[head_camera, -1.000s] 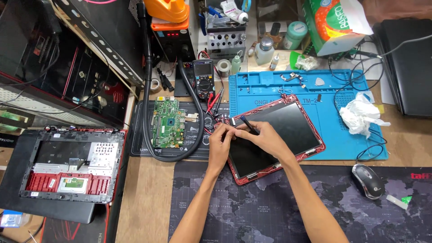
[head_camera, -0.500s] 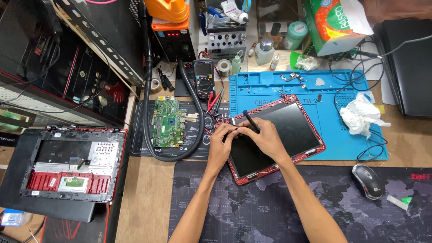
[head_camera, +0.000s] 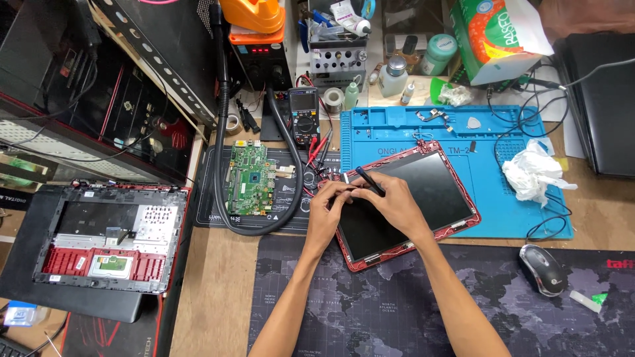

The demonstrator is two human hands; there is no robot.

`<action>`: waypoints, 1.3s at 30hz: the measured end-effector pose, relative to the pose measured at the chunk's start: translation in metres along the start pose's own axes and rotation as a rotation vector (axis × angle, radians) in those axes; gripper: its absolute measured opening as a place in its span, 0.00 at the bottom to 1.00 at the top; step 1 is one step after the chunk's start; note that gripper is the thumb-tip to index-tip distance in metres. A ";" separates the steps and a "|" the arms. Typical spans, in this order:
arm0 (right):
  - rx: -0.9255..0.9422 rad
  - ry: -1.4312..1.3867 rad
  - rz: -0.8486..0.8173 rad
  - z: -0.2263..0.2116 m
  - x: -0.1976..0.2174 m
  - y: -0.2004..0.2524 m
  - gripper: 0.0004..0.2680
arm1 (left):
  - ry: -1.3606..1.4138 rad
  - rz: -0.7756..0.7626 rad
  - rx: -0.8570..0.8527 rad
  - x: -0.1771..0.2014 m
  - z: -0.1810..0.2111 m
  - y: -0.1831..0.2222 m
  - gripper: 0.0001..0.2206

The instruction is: Repairing a laptop screen by removing the bezel and screws using a screwdriver

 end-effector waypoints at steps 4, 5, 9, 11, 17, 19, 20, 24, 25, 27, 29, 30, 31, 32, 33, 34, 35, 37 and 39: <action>0.012 -0.002 -0.003 -0.010 0.001 0.001 0.06 | 0.022 -0.004 -0.002 0.000 0.009 0.001 0.07; 0.020 0.001 -0.006 -0.010 0.001 0.001 0.06 | 0.033 -0.011 0.008 0.000 0.013 0.001 0.06; 0.036 0.039 -0.012 -0.020 0.000 0.003 0.06 | 0.108 -0.020 0.058 -0.002 0.004 0.003 0.04; 0.034 0.039 -0.005 -0.012 -0.002 0.003 0.05 | 0.124 -0.028 0.056 -0.003 0.006 0.003 0.04; 0.025 0.034 -0.013 -0.012 -0.006 0.002 0.04 | 0.135 -0.033 0.054 -0.002 -0.004 0.005 0.05; 0.026 0.025 -0.008 -0.021 -0.005 0.002 0.04 | 0.143 -0.029 0.055 -0.001 -0.002 0.005 0.05; 0.032 0.035 -0.009 -0.022 -0.006 0.002 0.04 | 0.153 -0.033 0.059 -0.001 0.000 0.005 0.06; 0.042 0.045 -0.008 -0.030 -0.005 0.002 0.03 | 0.159 -0.047 0.075 -0.003 -0.001 0.006 0.07; 0.042 0.045 -0.007 -0.028 -0.004 0.002 0.03 | 0.159 -0.047 0.075 -0.004 -0.004 0.006 0.07; 0.043 0.057 -0.015 -0.026 -0.004 0.003 0.04 | 0.227 -0.078 0.078 -0.008 -0.009 0.007 0.12; 0.038 0.045 -0.016 -0.019 -0.005 0.002 0.05 | 0.234 -0.095 0.078 -0.008 -0.013 0.007 0.14; 0.034 0.033 -0.016 -0.015 -0.006 0.002 0.05 | 0.240 -0.112 0.077 -0.010 -0.015 0.007 0.16; 0.033 0.034 -0.017 -0.019 -0.006 0.003 0.05 | 0.241 -0.111 0.078 -0.009 -0.013 0.007 0.16; 0.033 0.026 -0.014 -0.022 -0.006 0.004 0.05 | 0.240 -0.121 0.080 -0.009 -0.011 0.007 0.18; 0.036 0.020 -0.011 -0.026 -0.005 0.004 0.04 | 0.240 -0.131 0.079 -0.009 -0.008 0.006 0.19; 0.037 0.022 -0.012 -0.022 -0.004 0.003 0.04 | 0.241 -0.129 0.079 -0.008 -0.008 0.006 0.19; 0.031 0.018 -0.001 -0.018 -0.003 0.002 0.04 | 0.232 -0.128 0.079 -0.008 -0.008 0.005 0.19; 0.023 0.014 0.015 -0.005 0.002 -0.001 0.05 | 0.225 -0.133 0.081 -0.010 -0.011 0.005 0.19; 0.008 0.065 0.040 0.012 0.008 -0.003 0.10 | 0.197 -0.111 0.111 -0.012 -0.019 0.006 0.18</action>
Point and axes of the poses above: each hand's wrist, its own y-axis away from the middle knuckle, its own x-axis out of the back of the hand, z = x × y, the point moved 10 cm from there along -y, towards the middle knuckle, and after that the axes turned 6 degrees about -y, right-handed, at the moved point
